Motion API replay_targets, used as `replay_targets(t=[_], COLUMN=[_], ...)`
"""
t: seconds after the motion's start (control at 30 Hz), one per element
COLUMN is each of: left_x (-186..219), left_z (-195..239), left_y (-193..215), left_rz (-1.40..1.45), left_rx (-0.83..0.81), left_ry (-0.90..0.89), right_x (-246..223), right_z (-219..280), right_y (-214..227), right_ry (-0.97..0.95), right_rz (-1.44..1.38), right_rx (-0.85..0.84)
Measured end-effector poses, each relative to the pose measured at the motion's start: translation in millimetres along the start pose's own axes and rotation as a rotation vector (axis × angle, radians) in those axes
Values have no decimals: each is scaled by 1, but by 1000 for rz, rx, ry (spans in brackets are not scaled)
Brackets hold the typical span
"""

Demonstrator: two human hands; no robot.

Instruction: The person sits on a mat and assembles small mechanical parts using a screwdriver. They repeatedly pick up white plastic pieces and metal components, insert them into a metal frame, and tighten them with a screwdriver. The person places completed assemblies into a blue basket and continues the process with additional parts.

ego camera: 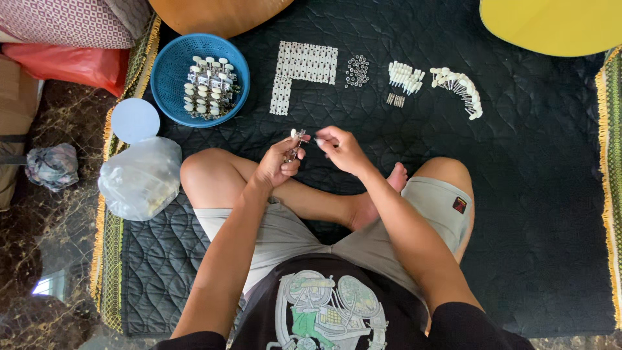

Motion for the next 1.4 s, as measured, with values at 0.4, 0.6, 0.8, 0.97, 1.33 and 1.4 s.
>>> replay_targets(t=[0.4, 0.6, 0.8, 0.97, 1.33, 1.4], left_x=[-28, -31, -23, -23, -14, -18], left_z=[-19, -20, -10, -13, -25, -22], left_y=[27, 25, 13, 10, 37, 34], left_rz=[189, 210, 147, 109, -90, -77], left_rx=[-183, -212, -202, -200, 37, 78], left_ry=[170, 205, 157, 138, -25, 29], right_x=[-19, -15, -22, -8, 30, 43], right_z=[-2, -2, 1, -1, -7, -2], right_y=[-25, -23, -23, -25, 1, 4], right_ry=[107, 112, 79, 57, -51, -193], right_rz=[-238, -242, -175, -131, -308, -489], right_rx=[34, 103, 70, 69, 321, 418])
Point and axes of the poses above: each hand's wrist, its own z-axis away from the middle knuckle, its own y-axis out of the back of the hand, x = y × z, the point moved 10 cm from there along -z, towards the middle knuckle, and after that the axes turned 4 degrees about -x, right-handed, at the moved point
